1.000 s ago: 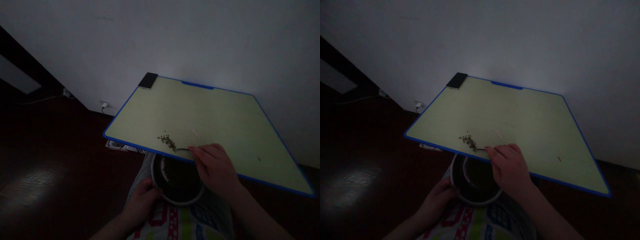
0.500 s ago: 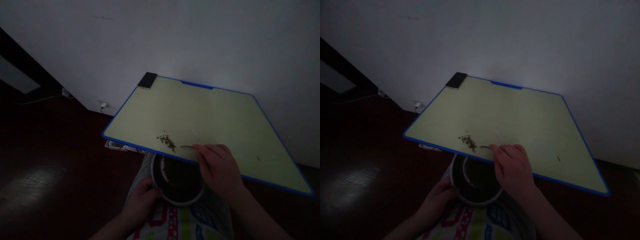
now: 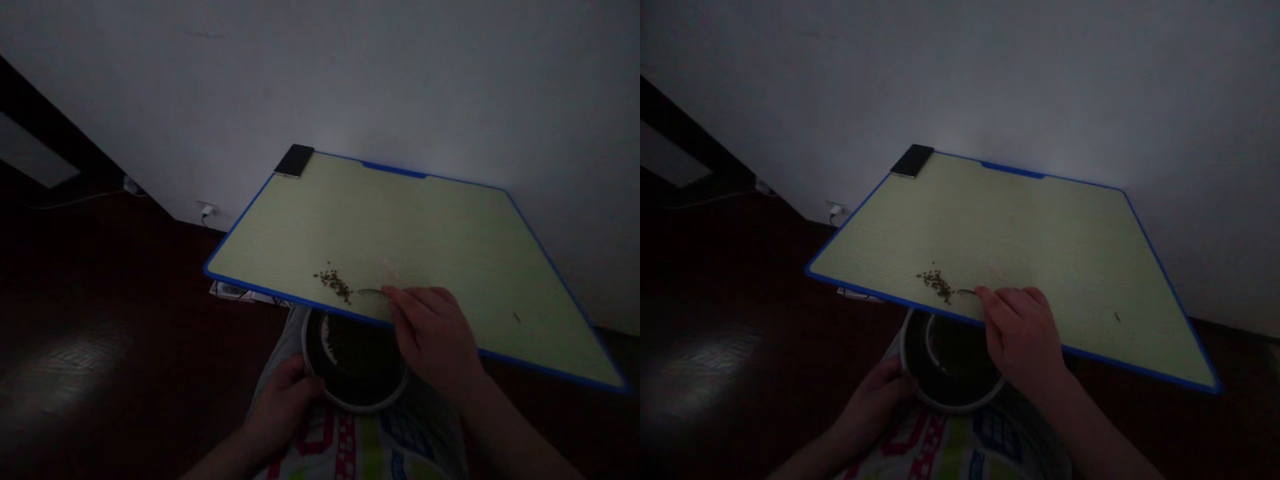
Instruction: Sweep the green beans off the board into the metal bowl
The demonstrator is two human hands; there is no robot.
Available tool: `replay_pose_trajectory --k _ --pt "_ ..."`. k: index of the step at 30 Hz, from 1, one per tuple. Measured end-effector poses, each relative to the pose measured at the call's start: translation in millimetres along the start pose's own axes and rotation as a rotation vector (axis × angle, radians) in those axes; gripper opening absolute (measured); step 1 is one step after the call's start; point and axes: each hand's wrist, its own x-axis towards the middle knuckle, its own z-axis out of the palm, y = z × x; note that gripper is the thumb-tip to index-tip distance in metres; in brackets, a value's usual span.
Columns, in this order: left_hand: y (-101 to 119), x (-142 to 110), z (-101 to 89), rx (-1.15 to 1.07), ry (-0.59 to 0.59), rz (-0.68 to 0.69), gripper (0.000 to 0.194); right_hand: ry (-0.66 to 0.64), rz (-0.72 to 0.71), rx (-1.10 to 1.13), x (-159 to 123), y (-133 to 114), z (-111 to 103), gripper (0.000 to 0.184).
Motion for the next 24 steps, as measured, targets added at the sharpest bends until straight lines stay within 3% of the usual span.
replay_pose_trajectory --k 5,24 --pt "-5.8 0.3 -1.1 -0.047 0.027 -0.067 0.010 0.013 -0.012 -0.020 2.8 -3.2 3.0 0.026" --pt "-3.3 1.9 1.2 0.009 0.040 -0.023 0.008 0.017 0.026 -0.046 4.5 2.4 8.9 0.027"
